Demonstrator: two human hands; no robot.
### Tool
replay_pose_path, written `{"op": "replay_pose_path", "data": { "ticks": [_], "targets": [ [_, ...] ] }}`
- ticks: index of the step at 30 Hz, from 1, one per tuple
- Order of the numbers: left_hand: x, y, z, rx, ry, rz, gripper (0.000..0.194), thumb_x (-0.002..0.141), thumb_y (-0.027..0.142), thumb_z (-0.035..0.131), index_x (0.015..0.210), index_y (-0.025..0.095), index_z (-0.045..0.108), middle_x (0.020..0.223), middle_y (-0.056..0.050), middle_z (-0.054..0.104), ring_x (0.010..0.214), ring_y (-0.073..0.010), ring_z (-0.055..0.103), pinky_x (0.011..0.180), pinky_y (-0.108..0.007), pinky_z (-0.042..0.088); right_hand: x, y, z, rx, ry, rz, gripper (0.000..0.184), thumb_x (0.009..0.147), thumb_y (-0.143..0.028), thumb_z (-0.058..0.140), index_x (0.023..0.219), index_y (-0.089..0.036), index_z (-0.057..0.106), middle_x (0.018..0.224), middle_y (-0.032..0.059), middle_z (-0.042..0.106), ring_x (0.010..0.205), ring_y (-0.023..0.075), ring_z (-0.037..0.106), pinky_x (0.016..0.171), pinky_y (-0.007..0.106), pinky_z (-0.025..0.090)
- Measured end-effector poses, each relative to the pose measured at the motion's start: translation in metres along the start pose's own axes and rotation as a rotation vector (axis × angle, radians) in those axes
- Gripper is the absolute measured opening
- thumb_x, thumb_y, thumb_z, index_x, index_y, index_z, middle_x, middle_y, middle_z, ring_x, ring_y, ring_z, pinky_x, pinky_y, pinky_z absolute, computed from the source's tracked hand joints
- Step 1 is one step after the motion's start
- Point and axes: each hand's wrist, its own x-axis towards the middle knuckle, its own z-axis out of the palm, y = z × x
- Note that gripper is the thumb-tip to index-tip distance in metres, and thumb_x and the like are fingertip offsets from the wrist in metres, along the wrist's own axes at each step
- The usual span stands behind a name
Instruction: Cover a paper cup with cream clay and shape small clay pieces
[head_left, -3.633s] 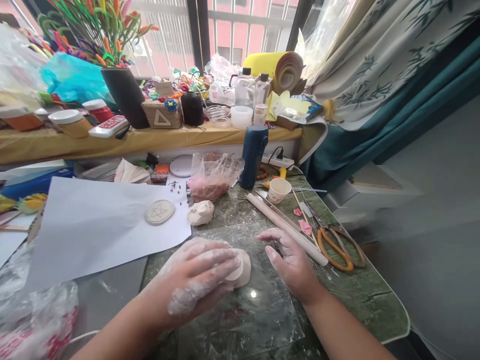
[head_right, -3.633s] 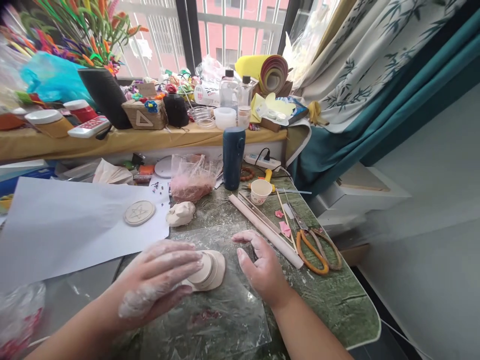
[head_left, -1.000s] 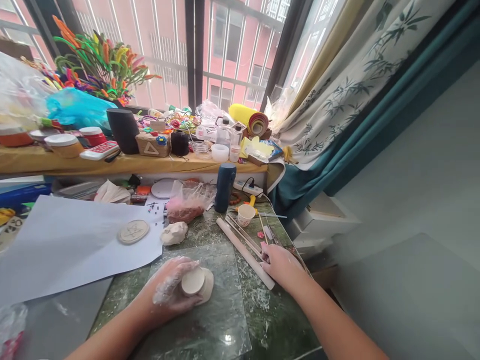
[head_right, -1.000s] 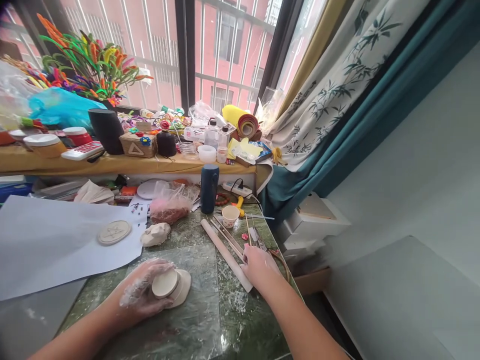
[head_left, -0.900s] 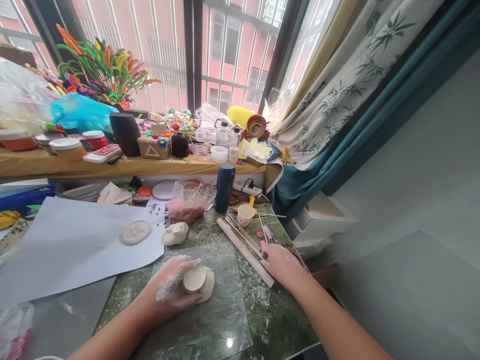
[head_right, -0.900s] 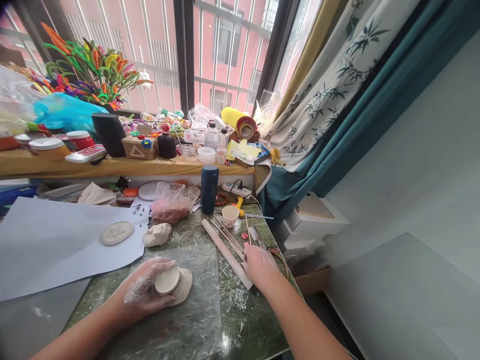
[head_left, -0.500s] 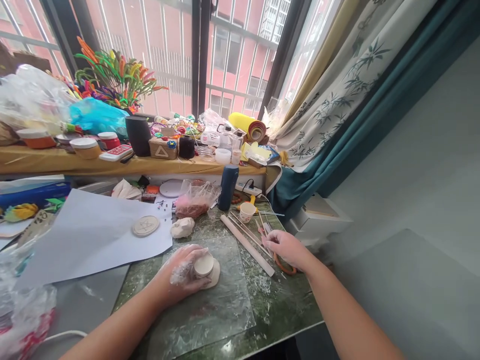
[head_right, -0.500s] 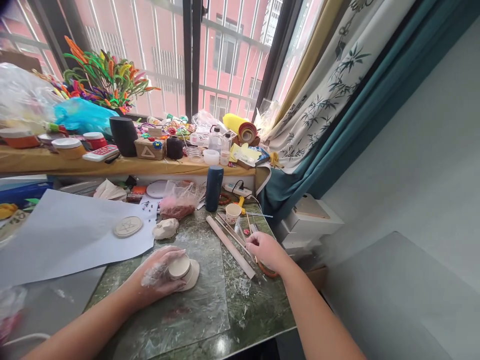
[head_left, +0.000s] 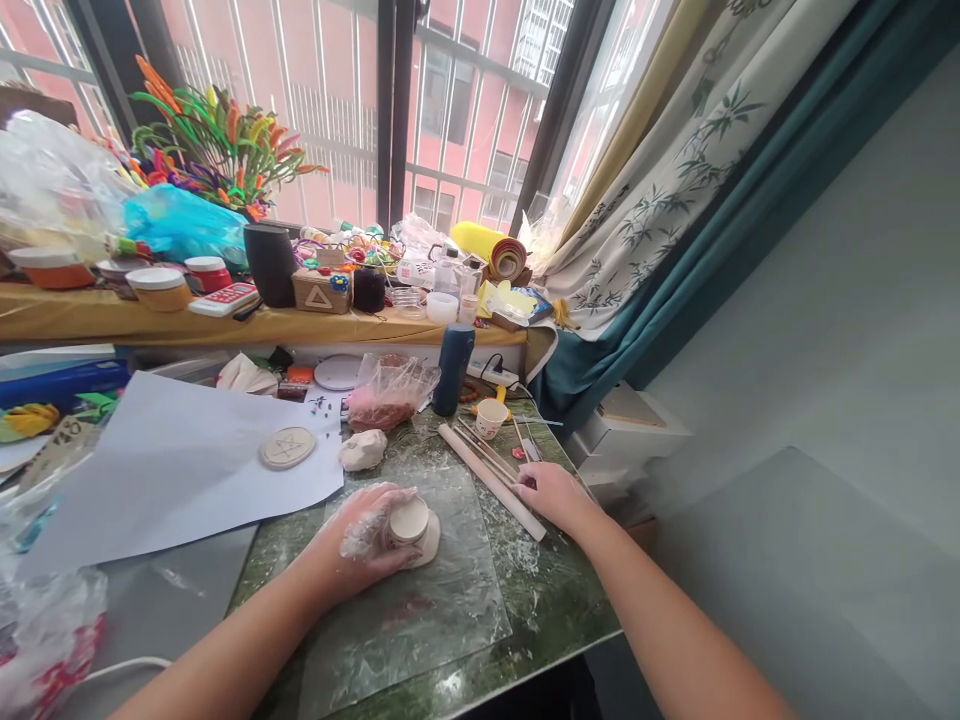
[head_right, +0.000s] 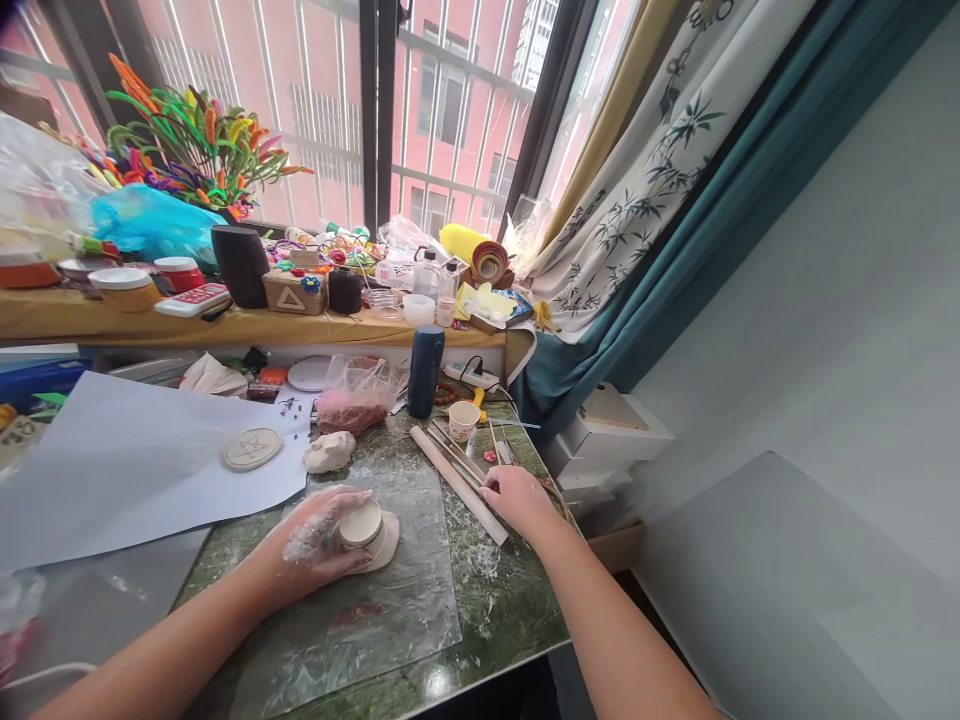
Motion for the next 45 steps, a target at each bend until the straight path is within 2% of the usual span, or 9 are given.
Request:
{"op": "replay_pose_path", "data": {
  "ticks": [6, 12, 18, 22, 30, 33, 36, 42, 45],
  "targets": [
    [0.002, 0.001, -0.002, -0.002, 0.01, 0.007, 0.054, 0.073, 0.039, 0.079, 0.123, 0.026, 0.063, 0.117, -0.008, 0.074, 0.107, -0.0286, 0.071, 0.094, -0.041, 0.059, 0.004, 0.002, 0.005, -0.212, -0.058, 0.081, 0.03, 0.1, -0.036, 0.062, 0.125, -0.02, 0.062, 0.128, 0.009, 0.064, 0.107, 0.022, 0.066, 0.091, 0.043, 0.058],
    [0.001, -0.001, -0.002, 0.026, 0.001, 0.033, 0.053, 0.077, 0.042, 0.077, 0.125, 0.026, 0.061, 0.121, -0.008, 0.072, 0.109, -0.0287, 0.07, 0.094, -0.041, 0.059, 0.005, 0.001, 0.007, -0.238, 0.01, 0.076, 0.018, 0.096, -0.035, 0.064, 0.098, -0.018, 0.069, 0.104, 0.0066, 0.07, 0.092, 0.0199, 0.066, 0.082, 0.035, 0.053],
    [-0.003, -0.001, 0.0, 0.066, -0.021, 0.061, 0.062, 0.081, 0.038, 0.075, 0.136, 0.025, 0.051, 0.134, -0.013, 0.063, 0.121, -0.0293, 0.065, 0.102, -0.044, 0.056, 0.01, -0.002, 0.014, -0.178, 0.13, -0.017, 0.008, 0.091, -0.026, 0.066, 0.087, -0.021, 0.07, 0.097, 0.0058, 0.069, 0.095, 0.0207, 0.064, 0.081, 0.03, 0.042],
    [-0.003, -0.001, -0.008, 0.099, -0.034, 0.137, 0.075, 0.082, 0.039, 0.077, 0.147, 0.025, 0.042, 0.147, -0.016, 0.054, 0.131, -0.0322, 0.058, 0.106, -0.049, 0.052, 0.009, -0.003, 0.021, -0.1, 0.199, -0.038, 0.006, 0.087, -0.022, 0.067, 0.081, -0.021, 0.067, 0.092, 0.0056, 0.067, 0.093, 0.0216, 0.063, 0.083, 0.031, 0.043],
    [0.002, -0.001, -0.021, 0.075, -0.037, 0.359, 0.054, 0.089, 0.028, 0.072, 0.139, 0.031, 0.053, 0.129, -0.007, 0.071, 0.123, -0.0257, 0.065, 0.104, -0.04, 0.053, -0.025, -0.008, 0.014, 0.205, 0.441, -0.099, 0.02, 0.098, -0.032, 0.05, 0.108, -0.02, 0.062, 0.11, 0.0114, 0.071, 0.097, 0.0232, 0.067, 0.086, 0.035, 0.052],
    [0.004, 0.0, -0.021, 0.094, -0.071, 0.392, 0.05, 0.09, 0.027, 0.071, 0.137, 0.032, 0.055, 0.127, -0.005, 0.073, 0.122, -0.0256, 0.066, 0.106, -0.042, 0.052, -0.047, -0.024, 0.019, 0.501, 0.498, -0.194, 0.025, 0.102, -0.038, 0.047, 0.117, -0.022, 0.06, 0.118, 0.0108, 0.071, 0.104, 0.0221, 0.069, 0.089, 0.036, 0.056],
    [0.006, -0.001, -0.02, 0.102, -0.093, 0.389, 0.045, 0.09, 0.023, 0.068, 0.133, 0.033, 0.058, 0.122, -0.003, 0.075, 0.121, -0.0249, 0.067, 0.105, -0.042, 0.053, -0.06, -0.051, 0.024, 0.743, 0.451, -0.311, 0.022, 0.1, -0.037, 0.055, 0.113, -0.023, 0.064, 0.109, 0.0081, 0.073, 0.093, 0.02, 0.072, 0.084, 0.035, 0.06],
    [0.009, 0.004, -0.019, 0.045, -0.103, 0.346, 0.045, 0.086, 0.015, 0.071, 0.129, 0.027, 0.061, 0.116, -0.003, 0.077, 0.118, -0.0226, 0.069, 0.101, -0.035, 0.058, -0.045, -0.092, 0.031, 0.675, 0.272, -0.579, 0.014, 0.095, -0.022, 0.063, 0.108, -0.022, 0.069, 0.1, 0.0044, 0.076, 0.093, 0.0174, 0.072, 0.085, 0.03, 0.058],
    [0.01, 0.005, -0.02, 0.024, -0.138, 0.31, 0.043, 0.087, 0.016, 0.07, 0.128, 0.026, 0.062, 0.116, -0.003, 0.077, 0.115, -0.0217, 0.07, 0.102, -0.034, 0.058, -0.034, -0.09, 0.041, 0.775, 0.242, -0.529, 0.015, 0.096, -0.021, 0.064, 0.109, -0.024, 0.068, 0.103, 0.0042, 0.075, 0.089, 0.0158, 0.072, 0.083, 0.029, 0.059]
  ]
}}
